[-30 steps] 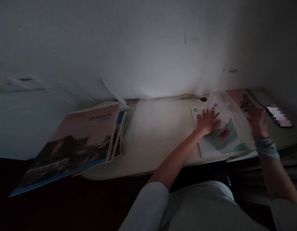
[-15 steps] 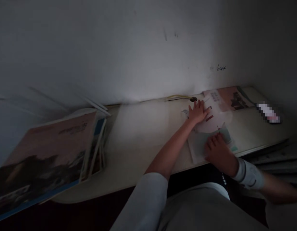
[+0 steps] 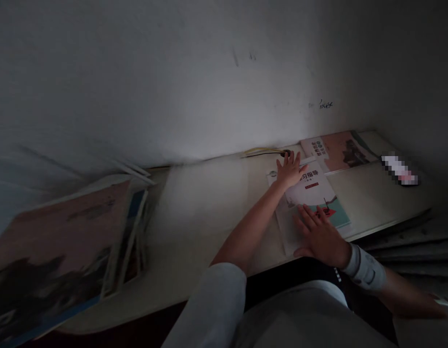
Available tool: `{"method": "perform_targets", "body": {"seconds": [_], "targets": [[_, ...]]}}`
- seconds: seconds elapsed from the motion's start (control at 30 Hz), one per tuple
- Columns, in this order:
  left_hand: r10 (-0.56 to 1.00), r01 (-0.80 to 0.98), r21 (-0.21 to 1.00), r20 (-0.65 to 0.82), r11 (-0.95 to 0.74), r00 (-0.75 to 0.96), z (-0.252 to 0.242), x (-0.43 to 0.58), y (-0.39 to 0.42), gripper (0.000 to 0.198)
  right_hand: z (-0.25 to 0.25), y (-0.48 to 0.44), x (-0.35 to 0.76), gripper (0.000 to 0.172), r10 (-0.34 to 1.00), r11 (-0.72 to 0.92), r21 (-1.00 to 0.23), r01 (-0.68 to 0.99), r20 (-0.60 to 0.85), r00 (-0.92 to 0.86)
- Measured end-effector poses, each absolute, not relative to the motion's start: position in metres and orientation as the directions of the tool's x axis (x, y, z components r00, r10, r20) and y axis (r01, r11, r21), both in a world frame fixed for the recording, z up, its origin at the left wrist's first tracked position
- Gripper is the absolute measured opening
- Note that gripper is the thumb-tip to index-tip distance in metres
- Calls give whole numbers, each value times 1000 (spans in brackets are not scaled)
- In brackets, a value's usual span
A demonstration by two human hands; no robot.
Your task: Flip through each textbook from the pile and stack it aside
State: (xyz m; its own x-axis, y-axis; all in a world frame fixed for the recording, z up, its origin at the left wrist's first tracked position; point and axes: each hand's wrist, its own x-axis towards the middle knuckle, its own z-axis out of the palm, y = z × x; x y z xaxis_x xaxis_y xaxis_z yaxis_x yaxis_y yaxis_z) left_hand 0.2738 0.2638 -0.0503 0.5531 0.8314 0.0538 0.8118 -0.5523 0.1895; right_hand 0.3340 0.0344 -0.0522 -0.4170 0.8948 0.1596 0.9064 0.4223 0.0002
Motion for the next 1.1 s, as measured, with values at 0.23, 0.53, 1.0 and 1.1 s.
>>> {"method": "perform_targets", "body": {"seconds": [0.23,0.53,1.0,1.1], "targets": [[812,802,179,-31,-570,583,-57,284,266,79,-59,45,335,77,876,469,-34,882,139,-461],[859,796,383,-13,-468,511,-42,290,287,49,-69,79,403,62,973,192,-46,980,141,-184],[892,589,784,-103,-199,439,-32,182,235,21,-36,149,450,12,995,12,-645,764,-66,-72],[936,271,957,-186,104,298,-27,145,206,22,-20,168,423,9,993,90,-670,736,0,-122]]}}
